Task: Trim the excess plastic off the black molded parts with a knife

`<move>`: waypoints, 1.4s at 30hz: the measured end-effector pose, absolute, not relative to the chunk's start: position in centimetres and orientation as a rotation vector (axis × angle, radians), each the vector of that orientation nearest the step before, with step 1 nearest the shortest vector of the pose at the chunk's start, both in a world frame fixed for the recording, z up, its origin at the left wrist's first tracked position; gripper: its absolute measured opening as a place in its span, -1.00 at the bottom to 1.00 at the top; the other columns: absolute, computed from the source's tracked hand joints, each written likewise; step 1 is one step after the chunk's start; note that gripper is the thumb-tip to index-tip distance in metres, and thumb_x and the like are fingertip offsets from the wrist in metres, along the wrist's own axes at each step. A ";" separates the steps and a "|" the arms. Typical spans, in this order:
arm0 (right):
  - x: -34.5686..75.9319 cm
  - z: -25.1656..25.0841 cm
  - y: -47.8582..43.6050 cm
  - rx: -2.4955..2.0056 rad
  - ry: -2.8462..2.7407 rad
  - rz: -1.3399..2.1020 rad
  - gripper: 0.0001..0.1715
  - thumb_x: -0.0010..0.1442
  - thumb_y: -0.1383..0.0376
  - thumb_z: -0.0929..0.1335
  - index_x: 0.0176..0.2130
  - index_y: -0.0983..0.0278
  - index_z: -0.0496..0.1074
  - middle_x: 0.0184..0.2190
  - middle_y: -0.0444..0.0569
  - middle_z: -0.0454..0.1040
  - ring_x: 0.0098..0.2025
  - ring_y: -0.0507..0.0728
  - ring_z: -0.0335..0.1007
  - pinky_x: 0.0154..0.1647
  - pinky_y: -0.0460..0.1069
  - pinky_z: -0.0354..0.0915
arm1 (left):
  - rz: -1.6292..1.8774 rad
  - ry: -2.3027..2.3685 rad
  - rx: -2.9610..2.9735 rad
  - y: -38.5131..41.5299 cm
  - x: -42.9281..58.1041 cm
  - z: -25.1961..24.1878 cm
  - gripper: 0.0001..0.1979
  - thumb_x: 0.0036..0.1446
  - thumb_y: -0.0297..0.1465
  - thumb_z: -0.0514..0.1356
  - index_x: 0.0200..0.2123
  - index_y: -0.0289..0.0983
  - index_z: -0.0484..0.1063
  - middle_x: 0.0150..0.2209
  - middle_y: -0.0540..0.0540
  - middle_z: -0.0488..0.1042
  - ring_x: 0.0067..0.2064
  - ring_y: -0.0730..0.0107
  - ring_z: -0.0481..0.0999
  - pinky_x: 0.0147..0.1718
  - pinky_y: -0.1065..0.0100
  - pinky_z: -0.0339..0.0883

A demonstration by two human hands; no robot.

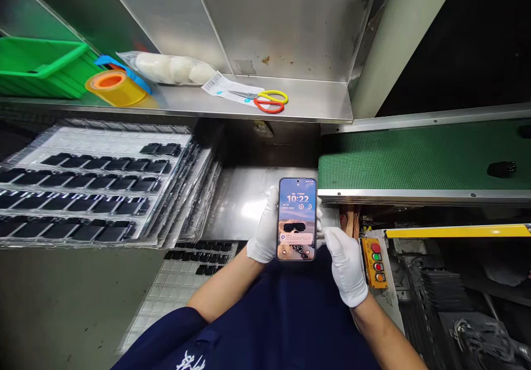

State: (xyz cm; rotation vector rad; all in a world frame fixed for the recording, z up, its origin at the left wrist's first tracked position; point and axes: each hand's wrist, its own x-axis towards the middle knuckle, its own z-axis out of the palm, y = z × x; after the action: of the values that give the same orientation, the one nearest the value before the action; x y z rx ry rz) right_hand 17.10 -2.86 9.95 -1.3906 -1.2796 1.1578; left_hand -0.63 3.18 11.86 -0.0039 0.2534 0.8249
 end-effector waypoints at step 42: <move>15.8 11.5 -2.5 -1.542 -1.540 1.139 -0.53 0.19 -0.04 0.41 -0.52 0.24 0.45 -0.61 -0.15 0.37 -0.53 0.03 0.20 -0.51 -0.08 0.22 | 0.868 0.304 -0.024 2.6 -0.6 11.8 -0.21 0.25 0.23 0.05 -0.09 -0.44 0.58 -0.24 -0.32 0.62 -0.31 0.11 0.61 -0.23 0.16 0.49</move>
State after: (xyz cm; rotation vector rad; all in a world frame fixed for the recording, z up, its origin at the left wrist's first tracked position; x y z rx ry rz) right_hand 15.77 -2.53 11.53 -1.5417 -1.5396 1.1388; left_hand -0.56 2.63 11.78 -0.0238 0.3042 0.8684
